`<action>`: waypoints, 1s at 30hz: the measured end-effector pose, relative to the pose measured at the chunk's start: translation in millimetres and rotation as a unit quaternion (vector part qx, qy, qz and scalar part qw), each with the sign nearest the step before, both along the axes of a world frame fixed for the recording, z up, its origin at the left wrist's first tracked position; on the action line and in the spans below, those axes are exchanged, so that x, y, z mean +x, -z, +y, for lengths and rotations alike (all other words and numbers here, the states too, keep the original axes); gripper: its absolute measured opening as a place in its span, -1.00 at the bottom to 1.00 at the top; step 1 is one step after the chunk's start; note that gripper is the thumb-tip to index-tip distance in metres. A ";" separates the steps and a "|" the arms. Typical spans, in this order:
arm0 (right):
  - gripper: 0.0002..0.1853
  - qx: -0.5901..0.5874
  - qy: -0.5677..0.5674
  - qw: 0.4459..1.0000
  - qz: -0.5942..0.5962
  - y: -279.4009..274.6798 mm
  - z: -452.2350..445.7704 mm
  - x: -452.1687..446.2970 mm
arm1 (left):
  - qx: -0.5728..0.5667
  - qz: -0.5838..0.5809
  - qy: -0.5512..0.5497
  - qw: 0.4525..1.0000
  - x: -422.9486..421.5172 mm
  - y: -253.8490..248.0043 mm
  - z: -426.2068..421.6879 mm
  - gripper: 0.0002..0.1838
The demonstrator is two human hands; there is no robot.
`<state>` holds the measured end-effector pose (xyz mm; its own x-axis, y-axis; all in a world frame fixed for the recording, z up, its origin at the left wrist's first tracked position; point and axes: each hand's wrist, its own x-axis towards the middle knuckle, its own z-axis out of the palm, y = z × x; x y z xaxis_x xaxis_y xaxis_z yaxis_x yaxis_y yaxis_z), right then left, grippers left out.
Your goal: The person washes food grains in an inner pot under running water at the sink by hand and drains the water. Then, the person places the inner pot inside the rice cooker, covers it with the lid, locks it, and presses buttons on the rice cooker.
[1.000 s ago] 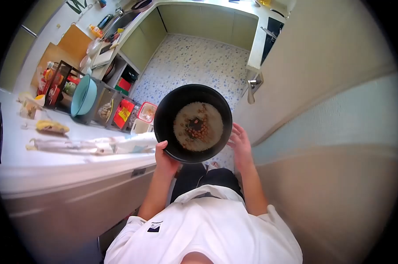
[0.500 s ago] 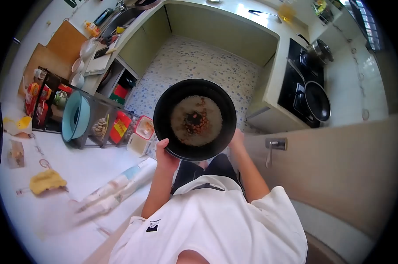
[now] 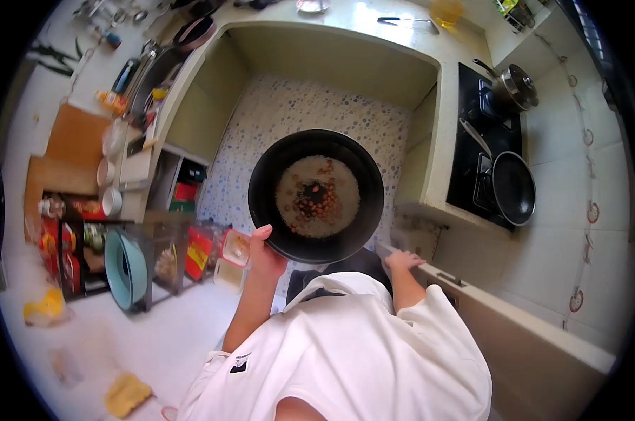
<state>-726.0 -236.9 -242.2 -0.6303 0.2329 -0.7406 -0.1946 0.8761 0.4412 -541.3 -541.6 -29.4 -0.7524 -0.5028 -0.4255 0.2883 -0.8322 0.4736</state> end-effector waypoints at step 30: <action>-0.47 -0.024 0.485 0.766 0.422 6.2 -98.9 89.7 | -0.027 0.007 0.716 0.698 -441.8 -25.0 -38.5 -0.27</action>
<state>-636.3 -335.8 -248.4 -0.4367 0.8796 -0.1884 0.8944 0.4470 0.0138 -983.2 -580.1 -4.4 -0.5038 0.7533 -0.4228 -0.8153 -0.2529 0.5209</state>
